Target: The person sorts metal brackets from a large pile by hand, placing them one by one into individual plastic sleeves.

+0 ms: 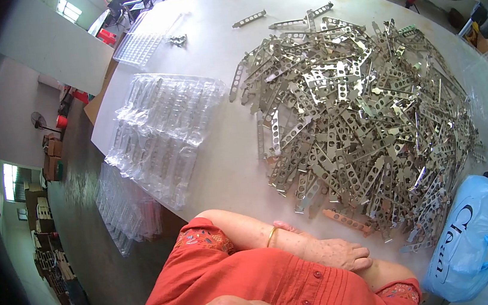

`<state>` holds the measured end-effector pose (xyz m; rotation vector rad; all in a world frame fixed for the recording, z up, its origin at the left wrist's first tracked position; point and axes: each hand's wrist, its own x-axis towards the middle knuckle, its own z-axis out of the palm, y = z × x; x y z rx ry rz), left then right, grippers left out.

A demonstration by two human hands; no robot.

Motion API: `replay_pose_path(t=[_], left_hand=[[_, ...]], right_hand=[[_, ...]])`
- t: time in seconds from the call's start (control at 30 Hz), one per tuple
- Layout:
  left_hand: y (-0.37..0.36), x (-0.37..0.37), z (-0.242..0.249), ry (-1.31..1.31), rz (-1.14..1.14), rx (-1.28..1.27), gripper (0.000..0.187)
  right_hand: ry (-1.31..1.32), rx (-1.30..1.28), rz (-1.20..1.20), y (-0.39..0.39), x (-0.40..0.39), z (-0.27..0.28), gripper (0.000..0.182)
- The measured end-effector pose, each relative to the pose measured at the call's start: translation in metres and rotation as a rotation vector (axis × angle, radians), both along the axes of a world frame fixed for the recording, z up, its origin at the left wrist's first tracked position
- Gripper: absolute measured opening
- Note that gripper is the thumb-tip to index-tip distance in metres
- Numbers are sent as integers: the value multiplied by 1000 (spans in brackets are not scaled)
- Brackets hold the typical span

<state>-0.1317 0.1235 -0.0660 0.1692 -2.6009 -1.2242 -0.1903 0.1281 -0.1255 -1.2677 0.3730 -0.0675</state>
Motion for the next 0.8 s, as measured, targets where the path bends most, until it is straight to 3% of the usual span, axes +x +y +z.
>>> replay_pose_path(t=[0.8], left_hand=[[-1,-1,0,-19,2,27,42]], right_hand=[[39,-79,33,4,10,1,47]])
